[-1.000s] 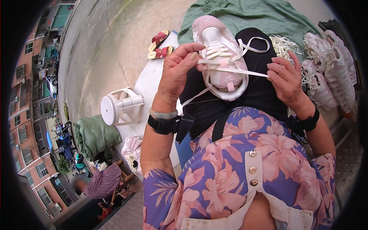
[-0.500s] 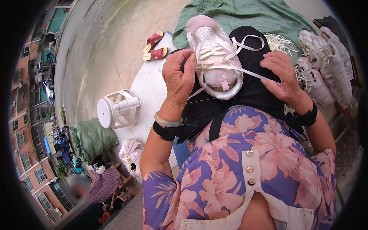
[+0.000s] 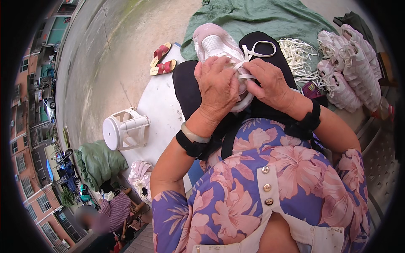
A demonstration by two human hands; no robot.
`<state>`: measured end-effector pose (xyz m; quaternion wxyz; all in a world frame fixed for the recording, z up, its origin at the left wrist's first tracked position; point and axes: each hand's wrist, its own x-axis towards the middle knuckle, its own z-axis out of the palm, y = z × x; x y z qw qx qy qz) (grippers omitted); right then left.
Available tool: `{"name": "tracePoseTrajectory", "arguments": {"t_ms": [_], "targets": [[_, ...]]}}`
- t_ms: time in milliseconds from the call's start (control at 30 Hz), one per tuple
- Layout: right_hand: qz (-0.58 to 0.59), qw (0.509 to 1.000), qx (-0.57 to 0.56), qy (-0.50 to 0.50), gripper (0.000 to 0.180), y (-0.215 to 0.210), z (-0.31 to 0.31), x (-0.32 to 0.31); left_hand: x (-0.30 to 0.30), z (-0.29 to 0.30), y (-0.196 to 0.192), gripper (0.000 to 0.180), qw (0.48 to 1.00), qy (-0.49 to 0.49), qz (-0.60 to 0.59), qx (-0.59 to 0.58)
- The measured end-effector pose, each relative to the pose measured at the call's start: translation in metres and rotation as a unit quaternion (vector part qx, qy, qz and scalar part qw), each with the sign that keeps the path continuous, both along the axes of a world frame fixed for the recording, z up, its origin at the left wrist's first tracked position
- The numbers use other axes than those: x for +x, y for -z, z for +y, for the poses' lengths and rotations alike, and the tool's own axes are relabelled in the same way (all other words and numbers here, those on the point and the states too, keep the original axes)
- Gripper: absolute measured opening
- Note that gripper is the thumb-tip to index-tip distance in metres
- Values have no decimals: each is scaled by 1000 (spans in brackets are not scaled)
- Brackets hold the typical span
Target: The person laces a shoe by hand, threading a lace through the eyelets and pulling it tight. After finishing, they set the shoe aside and pick up a new lace from a pile to begin again.
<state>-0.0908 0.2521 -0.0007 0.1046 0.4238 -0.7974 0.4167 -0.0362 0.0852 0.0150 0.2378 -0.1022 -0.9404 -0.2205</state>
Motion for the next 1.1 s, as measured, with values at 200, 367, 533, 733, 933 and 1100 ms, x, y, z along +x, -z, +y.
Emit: {"name": "tracePoseTrajectory", "arguments": {"t_ms": [200,367,533,733,933,1100], "targets": [[-57,997,-32,-29,28,4,0,-6,-4,5,-1,14,1000,-17,1,-10],[-91,994,-49,-44,29,9,-5,-8,-6,6,0,14,999,-33,18,-13],[-142,988,-50,-38,39,0,0,-2,-3,12,-13,8,996,-42,0,-73],[-145,988,-48,-17,47,3,10,-2,46,-13,-48,4,989,-64,-59,-117],[-154,987,-42,-22,45,1,11,-2,139,-123,-22,11,961,-225,-110,-116],[-223,973,-54,-27,40,-2,10,-5,151,-127,-9,13,955,-225,-155,-116]]}}
